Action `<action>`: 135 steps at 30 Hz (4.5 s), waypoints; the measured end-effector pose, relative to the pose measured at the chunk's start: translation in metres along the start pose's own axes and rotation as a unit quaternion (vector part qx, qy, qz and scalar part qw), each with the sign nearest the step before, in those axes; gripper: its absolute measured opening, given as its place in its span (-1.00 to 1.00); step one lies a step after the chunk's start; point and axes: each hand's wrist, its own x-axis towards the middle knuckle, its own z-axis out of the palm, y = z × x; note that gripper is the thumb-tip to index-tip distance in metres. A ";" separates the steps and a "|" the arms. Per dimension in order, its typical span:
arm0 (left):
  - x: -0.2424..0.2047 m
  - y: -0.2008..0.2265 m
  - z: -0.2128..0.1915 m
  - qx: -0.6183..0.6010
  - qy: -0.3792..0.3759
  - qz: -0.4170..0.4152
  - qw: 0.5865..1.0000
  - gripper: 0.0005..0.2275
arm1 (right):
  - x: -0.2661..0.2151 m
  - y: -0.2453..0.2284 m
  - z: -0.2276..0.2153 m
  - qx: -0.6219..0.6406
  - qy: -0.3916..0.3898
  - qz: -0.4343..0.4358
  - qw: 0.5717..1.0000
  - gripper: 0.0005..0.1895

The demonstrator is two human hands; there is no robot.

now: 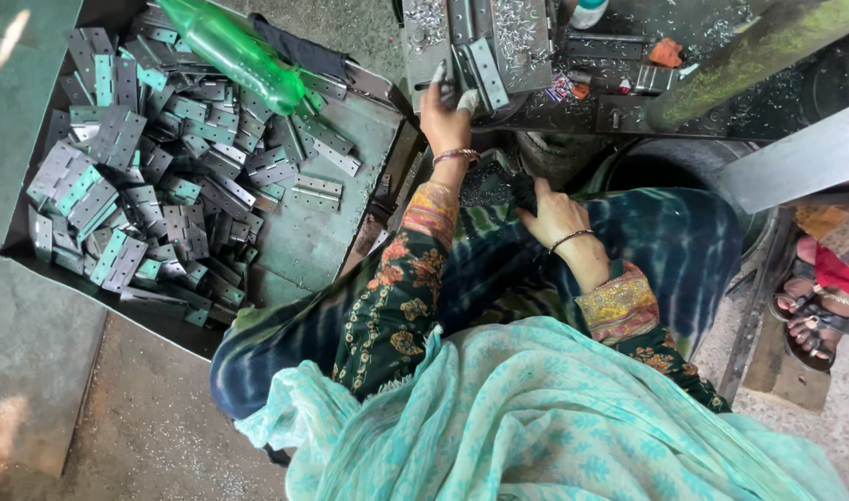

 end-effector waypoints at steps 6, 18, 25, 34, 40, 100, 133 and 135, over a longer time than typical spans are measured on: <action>-0.023 0.032 -0.033 0.412 -0.149 0.242 0.866 -0.62 | 0.000 -0.001 0.000 -0.002 -0.024 0.013 1.000 -0.28; -0.019 0.014 -0.045 0.430 -0.211 0.318 0.818 -0.72 | 0.010 -0.011 -0.005 -0.024 -0.031 0.019 0.999 -0.26; -0.002 0.027 -0.038 0.501 -0.225 0.268 0.791 -0.75 | 0.006 -0.011 -0.006 -0.026 -0.025 0.014 0.999 -0.33; 0.011 0.024 -0.015 0.513 -0.217 0.241 0.795 -0.74 | 0.011 -0.004 0.004 -0.034 -0.032 0.022 0.999 -0.32; 0.018 0.023 -0.009 0.531 -0.233 0.234 0.780 -0.75 | 0.013 0.029 0.071 -0.007 0.061 0.000 0.998 -0.32; 0.070 0.016 0.016 0.496 -0.257 0.212 0.802 -0.69 | 0.019 0.052 0.120 0.025 0.079 0.017 0.996 -0.24; -0.020 0.052 -0.070 0.174 -0.145 0.256 0.940 -0.80 | 0.062 0.005 -0.005 0.175 0.228 -0.153 0.946 -0.53; -0.012 0.047 -0.066 0.068 -0.180 0.163 0.968 -0.80 | 0.083 0.000 -0.010 0.340 0.215 -0.149 0.904 -0.58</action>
